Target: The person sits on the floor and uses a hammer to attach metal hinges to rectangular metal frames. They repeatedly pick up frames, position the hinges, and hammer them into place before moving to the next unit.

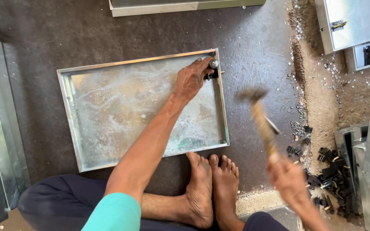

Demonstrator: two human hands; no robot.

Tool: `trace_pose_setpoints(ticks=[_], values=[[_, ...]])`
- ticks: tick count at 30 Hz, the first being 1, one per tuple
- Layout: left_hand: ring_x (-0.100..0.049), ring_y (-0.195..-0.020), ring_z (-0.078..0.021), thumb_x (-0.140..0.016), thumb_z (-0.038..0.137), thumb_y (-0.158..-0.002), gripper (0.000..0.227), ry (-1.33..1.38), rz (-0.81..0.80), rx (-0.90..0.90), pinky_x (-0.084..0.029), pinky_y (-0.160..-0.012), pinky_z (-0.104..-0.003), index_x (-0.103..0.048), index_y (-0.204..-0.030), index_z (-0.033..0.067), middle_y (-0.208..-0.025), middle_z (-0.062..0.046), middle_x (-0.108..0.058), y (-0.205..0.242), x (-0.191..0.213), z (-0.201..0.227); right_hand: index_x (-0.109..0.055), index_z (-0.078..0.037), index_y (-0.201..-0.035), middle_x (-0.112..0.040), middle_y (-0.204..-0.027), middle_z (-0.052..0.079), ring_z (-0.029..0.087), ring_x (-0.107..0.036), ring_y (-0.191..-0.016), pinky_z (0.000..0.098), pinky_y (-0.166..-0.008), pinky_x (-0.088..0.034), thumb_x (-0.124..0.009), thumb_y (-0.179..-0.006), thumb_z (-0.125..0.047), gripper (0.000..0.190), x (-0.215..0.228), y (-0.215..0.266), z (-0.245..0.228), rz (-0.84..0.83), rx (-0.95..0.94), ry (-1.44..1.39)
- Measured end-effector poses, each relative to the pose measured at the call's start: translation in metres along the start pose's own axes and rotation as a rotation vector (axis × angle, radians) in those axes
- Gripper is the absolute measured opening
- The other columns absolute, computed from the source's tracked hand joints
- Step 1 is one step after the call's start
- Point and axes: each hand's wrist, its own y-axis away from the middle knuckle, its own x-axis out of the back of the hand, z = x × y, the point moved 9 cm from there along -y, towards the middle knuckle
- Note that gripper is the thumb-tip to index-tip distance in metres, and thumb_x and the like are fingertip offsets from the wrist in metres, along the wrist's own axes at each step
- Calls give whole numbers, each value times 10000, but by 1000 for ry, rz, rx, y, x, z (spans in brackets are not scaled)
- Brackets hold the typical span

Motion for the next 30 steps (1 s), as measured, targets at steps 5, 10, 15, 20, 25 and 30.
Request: trace_pose_setpoints(ticks=[5,10,15,20,25,30], values=[[-679,-1206,-295,-654,47,-982,368,-3,80,-101,-560,-1034,-393,-646,-1335,150,-1294,-65,-719,1,6,13,-567,-141,-853,-576,-678,-12,44,-483,-463,213,-397,-385,-478,-1128,-360,363,43,10,-161,237,1039,-335],[-713,-1084,-320,-680,63,-960,361,-66,67,-99,-616,-864,-399,-669,-1310,150,-1236,-73,-722,2,14,17,-502,-91,-726,-518,-608,65,116,-437,-513,280,-448,-350,-465,-1080,-477,525,-49,-50,-123,111,524,90],[-695,-684,-268,-626,61,-1008,413,397,79,144,-602,-633,-400,-610,-1416,123,-1105,-38,-812,1,11,-2,-565,-47,-801,-543,-647,59,124,-475,-495,258,-446,-400,-534,-1040,-493,507,-5,-31,-137,198,679,-125],[-751,-838,-261,-701,115,-963,330,25,146,-99,-627,-682,-364,-675,-1291,123,-1168,-116,-748,0,9,15,-598,-40,-927,-577,-713,44,107,-495,-554,274,-483,-419,-454,-1095,-412,433,32,-12,-165,380,901,-166],[-772,-883,-276,-654,40,-978,261,171,149,-13,-623,-736,-371,-702,-1228,97,-1065,-112,-775,2,10,3,-619,1,-889,-562,-651,170,258,-491,-568,418,-566,-425,-482,-1111,-442,514,-47,-50,-101,181,407,297],[-689,-1055,-281,-654,115,-1028,179,1448,-47,125,-570,-1010,-394,-799,-1088,30,-1097,-136,-757,-2,-9,16,-695,-69,-1013,-641,-634,138,336,-606,-521,454,-513,-488,-568,-1001,-381,338,16,2,7,284,197,402]])
